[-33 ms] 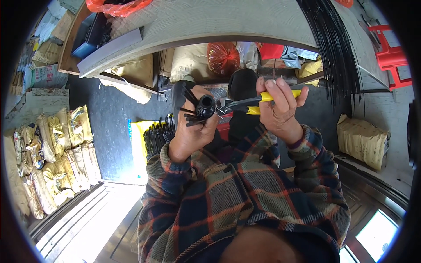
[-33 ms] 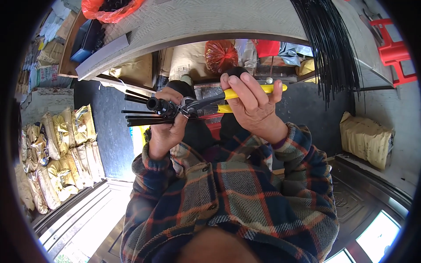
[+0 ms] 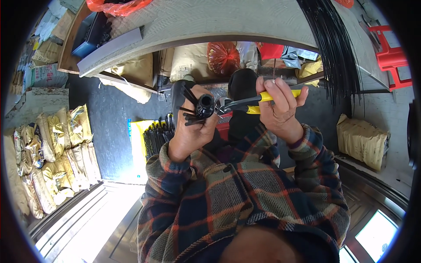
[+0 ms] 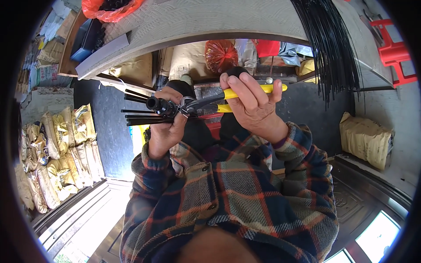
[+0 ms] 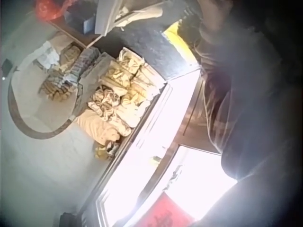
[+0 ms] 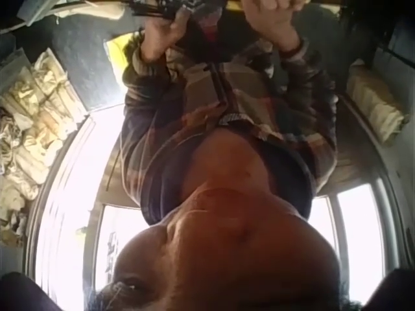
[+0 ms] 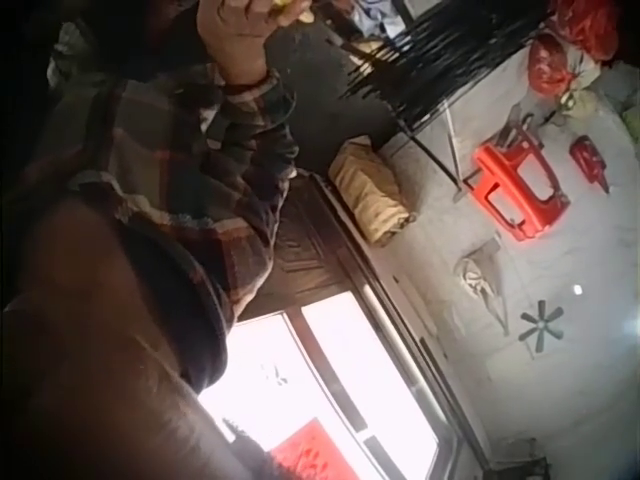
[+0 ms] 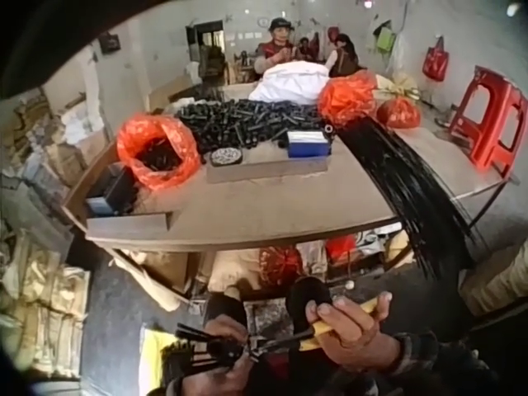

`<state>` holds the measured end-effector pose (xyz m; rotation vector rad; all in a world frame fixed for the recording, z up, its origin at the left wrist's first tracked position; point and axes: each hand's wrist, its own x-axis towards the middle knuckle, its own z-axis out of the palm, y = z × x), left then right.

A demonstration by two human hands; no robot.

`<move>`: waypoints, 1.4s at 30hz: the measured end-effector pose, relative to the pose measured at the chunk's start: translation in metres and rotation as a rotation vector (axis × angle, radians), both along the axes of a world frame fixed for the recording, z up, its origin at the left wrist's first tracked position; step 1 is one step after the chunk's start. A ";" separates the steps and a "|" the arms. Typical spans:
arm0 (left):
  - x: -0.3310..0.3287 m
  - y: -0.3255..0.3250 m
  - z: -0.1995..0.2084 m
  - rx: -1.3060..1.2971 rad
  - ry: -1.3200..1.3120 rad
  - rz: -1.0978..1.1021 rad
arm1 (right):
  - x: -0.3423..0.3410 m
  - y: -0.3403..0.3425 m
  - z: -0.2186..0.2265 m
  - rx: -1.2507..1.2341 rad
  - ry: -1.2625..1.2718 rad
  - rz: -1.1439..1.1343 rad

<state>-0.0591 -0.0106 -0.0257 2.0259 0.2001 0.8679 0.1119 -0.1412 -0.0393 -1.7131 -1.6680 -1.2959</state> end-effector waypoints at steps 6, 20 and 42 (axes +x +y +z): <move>-0.001 -0.002 -0.002 -0.024 -0.080 -0.008 | 0.003 -0.011 0.022 -0.218 0.078 0.126; -0.014 -0.001 0.004 -0.108 0.184 -0.209 | 0.046 -0.024 0.092 -1.702 1.642 0.710; -0.018 -0.005 0.015 -0.590 0.426 -0.269 | 0.034 -0.035 0.037 -1.445 2.352 0.934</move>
